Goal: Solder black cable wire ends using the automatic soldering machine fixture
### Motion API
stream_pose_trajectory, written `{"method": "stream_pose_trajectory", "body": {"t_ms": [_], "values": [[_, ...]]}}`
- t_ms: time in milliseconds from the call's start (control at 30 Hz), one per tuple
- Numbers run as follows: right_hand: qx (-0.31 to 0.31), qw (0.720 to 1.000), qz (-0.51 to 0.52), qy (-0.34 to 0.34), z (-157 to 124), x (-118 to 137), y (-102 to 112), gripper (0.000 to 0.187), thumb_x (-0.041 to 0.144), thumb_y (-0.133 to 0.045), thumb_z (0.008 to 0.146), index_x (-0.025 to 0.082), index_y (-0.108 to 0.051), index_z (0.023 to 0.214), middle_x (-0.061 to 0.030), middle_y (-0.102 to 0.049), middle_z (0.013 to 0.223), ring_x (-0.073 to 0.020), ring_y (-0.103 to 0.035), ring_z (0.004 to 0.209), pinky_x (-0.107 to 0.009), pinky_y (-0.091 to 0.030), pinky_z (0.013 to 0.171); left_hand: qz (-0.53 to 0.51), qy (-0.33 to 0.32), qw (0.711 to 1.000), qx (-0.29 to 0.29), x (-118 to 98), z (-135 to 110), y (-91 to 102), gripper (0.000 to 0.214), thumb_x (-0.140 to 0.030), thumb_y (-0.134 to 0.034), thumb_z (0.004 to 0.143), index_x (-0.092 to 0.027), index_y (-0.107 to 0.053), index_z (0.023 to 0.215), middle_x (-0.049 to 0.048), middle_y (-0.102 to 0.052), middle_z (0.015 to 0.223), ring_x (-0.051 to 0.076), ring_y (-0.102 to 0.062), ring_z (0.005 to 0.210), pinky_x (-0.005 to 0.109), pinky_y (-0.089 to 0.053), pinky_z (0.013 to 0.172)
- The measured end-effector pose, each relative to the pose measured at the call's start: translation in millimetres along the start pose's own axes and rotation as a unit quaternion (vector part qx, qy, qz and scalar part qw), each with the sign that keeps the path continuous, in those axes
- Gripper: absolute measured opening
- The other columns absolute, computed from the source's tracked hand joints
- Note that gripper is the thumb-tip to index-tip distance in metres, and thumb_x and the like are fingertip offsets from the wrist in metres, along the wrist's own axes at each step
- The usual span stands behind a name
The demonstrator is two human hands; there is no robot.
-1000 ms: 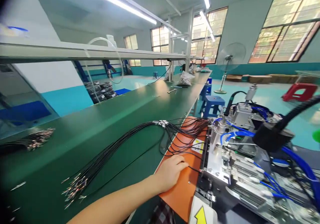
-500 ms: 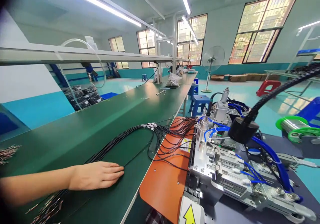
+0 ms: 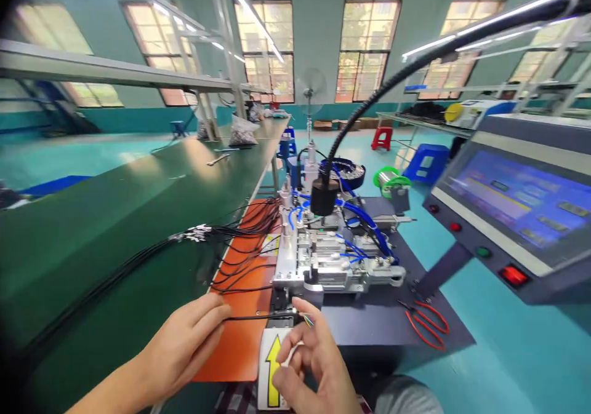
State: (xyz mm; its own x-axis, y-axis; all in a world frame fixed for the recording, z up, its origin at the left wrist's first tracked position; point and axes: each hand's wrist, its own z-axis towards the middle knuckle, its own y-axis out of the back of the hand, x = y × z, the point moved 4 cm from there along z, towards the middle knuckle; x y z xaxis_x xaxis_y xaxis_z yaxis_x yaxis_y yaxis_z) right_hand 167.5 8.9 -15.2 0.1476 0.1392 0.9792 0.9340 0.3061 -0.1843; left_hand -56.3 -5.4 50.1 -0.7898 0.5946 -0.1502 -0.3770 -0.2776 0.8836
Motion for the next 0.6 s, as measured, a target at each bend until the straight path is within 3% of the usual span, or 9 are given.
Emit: {"method": "stream_pose_trajectory", "body": {"t_ms": [100, 167, 267, 367, 467, 600], "values": [[-0.025, 0.999, 0.025, -0.029, 9.8, 5.3, -5.6, 0.039, 0.055, -0.069, 0.083, 0.022, -0.064, 0.104, 0.0015, -0.057, 0.070, -0.0115, -0.051, 0.053, -0.026, -0.041, 0.053, -0.043, -0.012, 0.999, 0.025, -14.9, 5.7, -15.1, 0.020, -0.012, -0.040, 0.094, -0.025, -0.054, 0.099, 0.0001, -0.060, 0.073, 0.016, -0.057, 0.060, 0.027, -0.047, 0.054], [-0.014, 0.998, 0.002, -0.055, 11.5, 5.2, -8.9, 0.028, 0.047, -0.065, 0.087, 0.019, -0.064, 0.089, 0.0032, -0.054, 0.063, -0.0113, -0.050, 0.053, -0.025, -0.041, 0.054, -0.095, -0.002, 0.995, 0.037, -26.9, 13.2, -22.5, 0.027, -0.018, -0.043, 0.096, -0.027, -0.050, 0.120, 0.0012, -0.068, 0.084, 0.017, -0.066, 0.071, 0.026, -0.054, 0.063], [0.018, 0.998, 0.014, -0.059, 14.9, 7.2, -9.8, 0.019, 0.032, -0.069, 0.080, 0.020, -0.063, 0.094, 0.0025, -0.058, 0.074, -0.0110, -0.051, 0.057, -0.024, -0.042, 0.055, -0.247, 0.066, 0.964, 0.068, -38.3, 27.9, -35.7, 0.041, -0.025, -0.045, 0.099, -0.034, -0.038, 0.138, 0.0007, -0.072, 0.106, 0.018, -0.072, 0.091, 0.024, -0.059, 0.078], [0.005, 0.998, 0.029, -0.057, 19.2, 12.8, 0.6, 0.035, 0.021, -0.070, 0.075, 0.021, -0.058, 0.108, 0.0019, -0.061, 0.085, -0.0103, -0.053, 0.061, -0.024, -0.044, 0.059, -0.352, 0.142, 0.921, 0.085, -34.4, 33.6, -52.0, 0.034, -0.028, -0.045, 0.101, -0.036, -0.045, 0.134, -0.0010, -0.072, 0.115, 0.016, -0.072, 0.098, 0.021, -0.059, 0.083], [-0.004, 0.996, 0.009, -0.092, 21.1, 15.8, 10.3, 0.032, 0.019, -0.072, 0.073, 0.019, -0.060, 0.103, 0.0023, -0.062, 0.082, -0.0091, -0.050, 0.060, -0.023, -0.043, 0.060, -0.374, 0.206, 0.899, 0.102, -20.2, 28.3, -68.3, 0.026, -0.032, -0.047, 0.101, -0.033, -0.057, 0.124, -0.0012, -0.073, 0.111, 0.015, -0.073, 0.095, 0.017, -0.057, 0.078], [-0.043, 0.995, -0.020, -0.093, 26.7, 16.8, 13.7, 0.014, 0.024, -0.070, 0.076, 0.017, -0.062, 0.086, 0.0052, -0.055, 0.063, -0.0096, -0.050, 0.055, -0.022, -0.041, 0.056, -0.355, 0.206, 0.907, 0.093, -12.6, 27.2, -76.1, 0.025, -0.032, -0.055, 0.096, -0.034, -0.063, 0.120, -0.0032, -0.074, 0.104, 0.014, -0.073, 0.089, 0.014, -0.054, 0.078]]}}
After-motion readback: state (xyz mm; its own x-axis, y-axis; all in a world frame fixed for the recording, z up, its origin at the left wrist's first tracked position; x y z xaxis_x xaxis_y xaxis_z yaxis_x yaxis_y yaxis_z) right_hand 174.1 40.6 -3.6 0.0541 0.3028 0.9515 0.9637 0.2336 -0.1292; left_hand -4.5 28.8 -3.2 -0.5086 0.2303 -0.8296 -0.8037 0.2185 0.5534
